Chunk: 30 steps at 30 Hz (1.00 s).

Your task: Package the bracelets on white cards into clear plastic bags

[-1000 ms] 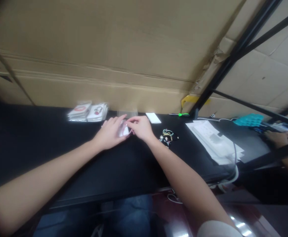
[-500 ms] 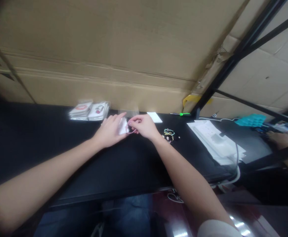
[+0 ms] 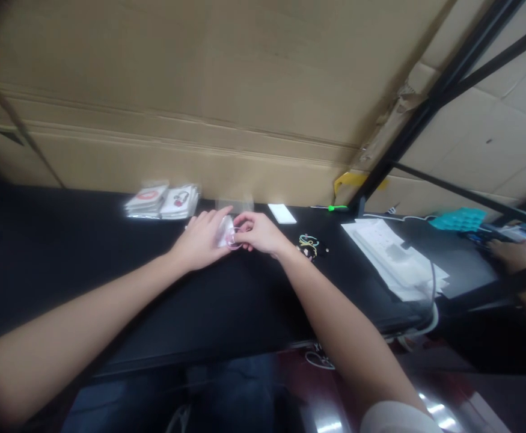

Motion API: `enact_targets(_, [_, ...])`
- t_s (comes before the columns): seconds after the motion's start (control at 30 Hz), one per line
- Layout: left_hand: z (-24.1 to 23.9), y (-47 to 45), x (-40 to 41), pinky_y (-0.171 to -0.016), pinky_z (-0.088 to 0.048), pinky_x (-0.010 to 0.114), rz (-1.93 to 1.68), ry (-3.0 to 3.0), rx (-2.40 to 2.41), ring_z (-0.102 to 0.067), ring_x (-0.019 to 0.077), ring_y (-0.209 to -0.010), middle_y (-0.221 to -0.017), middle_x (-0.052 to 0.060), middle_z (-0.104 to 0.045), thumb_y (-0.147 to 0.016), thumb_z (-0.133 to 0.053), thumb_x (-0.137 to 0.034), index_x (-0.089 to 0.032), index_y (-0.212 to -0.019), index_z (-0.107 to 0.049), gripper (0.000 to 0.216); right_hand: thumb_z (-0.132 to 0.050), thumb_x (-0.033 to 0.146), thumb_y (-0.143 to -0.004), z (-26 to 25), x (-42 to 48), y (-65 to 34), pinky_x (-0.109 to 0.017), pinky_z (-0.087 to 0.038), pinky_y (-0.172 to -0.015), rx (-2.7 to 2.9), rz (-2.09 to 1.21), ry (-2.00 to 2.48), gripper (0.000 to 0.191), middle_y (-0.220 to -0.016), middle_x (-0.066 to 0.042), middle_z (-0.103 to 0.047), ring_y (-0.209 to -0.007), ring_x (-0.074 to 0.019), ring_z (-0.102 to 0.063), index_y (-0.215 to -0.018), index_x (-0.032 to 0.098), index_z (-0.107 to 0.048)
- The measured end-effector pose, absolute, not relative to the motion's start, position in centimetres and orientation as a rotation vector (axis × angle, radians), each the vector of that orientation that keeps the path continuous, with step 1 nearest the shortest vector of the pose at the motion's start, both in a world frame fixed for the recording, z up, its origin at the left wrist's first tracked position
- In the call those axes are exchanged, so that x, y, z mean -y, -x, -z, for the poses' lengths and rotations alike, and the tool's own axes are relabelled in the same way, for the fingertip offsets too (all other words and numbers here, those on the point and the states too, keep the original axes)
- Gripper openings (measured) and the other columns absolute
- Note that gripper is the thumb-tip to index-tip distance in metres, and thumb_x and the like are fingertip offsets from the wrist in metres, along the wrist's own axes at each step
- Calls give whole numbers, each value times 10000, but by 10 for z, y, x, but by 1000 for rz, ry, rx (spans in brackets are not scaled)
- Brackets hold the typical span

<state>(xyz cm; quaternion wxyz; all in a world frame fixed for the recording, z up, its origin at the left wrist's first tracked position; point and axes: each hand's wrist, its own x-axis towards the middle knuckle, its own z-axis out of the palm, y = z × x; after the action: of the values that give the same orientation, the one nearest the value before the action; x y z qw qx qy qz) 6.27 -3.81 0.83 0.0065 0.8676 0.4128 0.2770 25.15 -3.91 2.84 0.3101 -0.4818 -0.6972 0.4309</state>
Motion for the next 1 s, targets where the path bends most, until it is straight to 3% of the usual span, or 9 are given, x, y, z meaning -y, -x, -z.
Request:
enact_targets(0.27, [-10, -67, 43, -894, -347, 447, -837, -2829, -1304, -468, 301, -1048, -1198, 110, -523, -788, -564, -375, -204, -1412, -264, 713, -696, 282, -609, -19, 34, -241, -266, -422, -582, 1963, -533, 1394, 297, -730, -1, -583, -627, -130, -528, -832, 191, -523])
enact_targets(0.43, [-10, -70, 45, -864, -364, 430, -826, -2848, -1312, -481, 287, -1013, -1157, 96, -541, -775, -573, -323, -215, -1379, -317, 666, -706, 290, -600, -10, 33, -229, -279, -410, -582, 1888, -385, 1474, 359, -760, -8, -616, -632, -145, -545, -891, 208, -513])
enact_targets(0.53, [-10, -69, 43, -841, -375, 432, -823, -2837, -1324, -484, 292, -1002, -1146, 100, -544, -787, -567, -353, -212, -1367, -335, 641, -705, 305, -625, -11, 32, -229, -283, -419, -573, 1862, -455, 1454, 335, -741, -9, -618, -620, -146, -554, -892, 210, -526])
enact_targets(0.73, [-10, -62, 38, -844, -378, 434, -847, -2814, -1375, -477, 301, -1022, -1164, 107, -528, -785, -581, -422, -207, -1356, -353, 651, -629, 391, -747, -25, 34, -253, -263, -436, -496, 1809, -1052, 1287, 224, -611, -2, -564, -519, -117, -523, -825, 186, -583])
enact_targets(1.0, [-10, -69, 42, -843, -378, 438, -826, -2826, -1334, -481, 295, -1004, -1146, 102, -533, -785, -582, -393, -205, -1360, -345, 650, -708, 317, -621, -9, 29, -238, -270, -387, -569, 1913, -572, 1334, 282, -675, 30, -501, -605, -115, -453, -742, 203, -481])
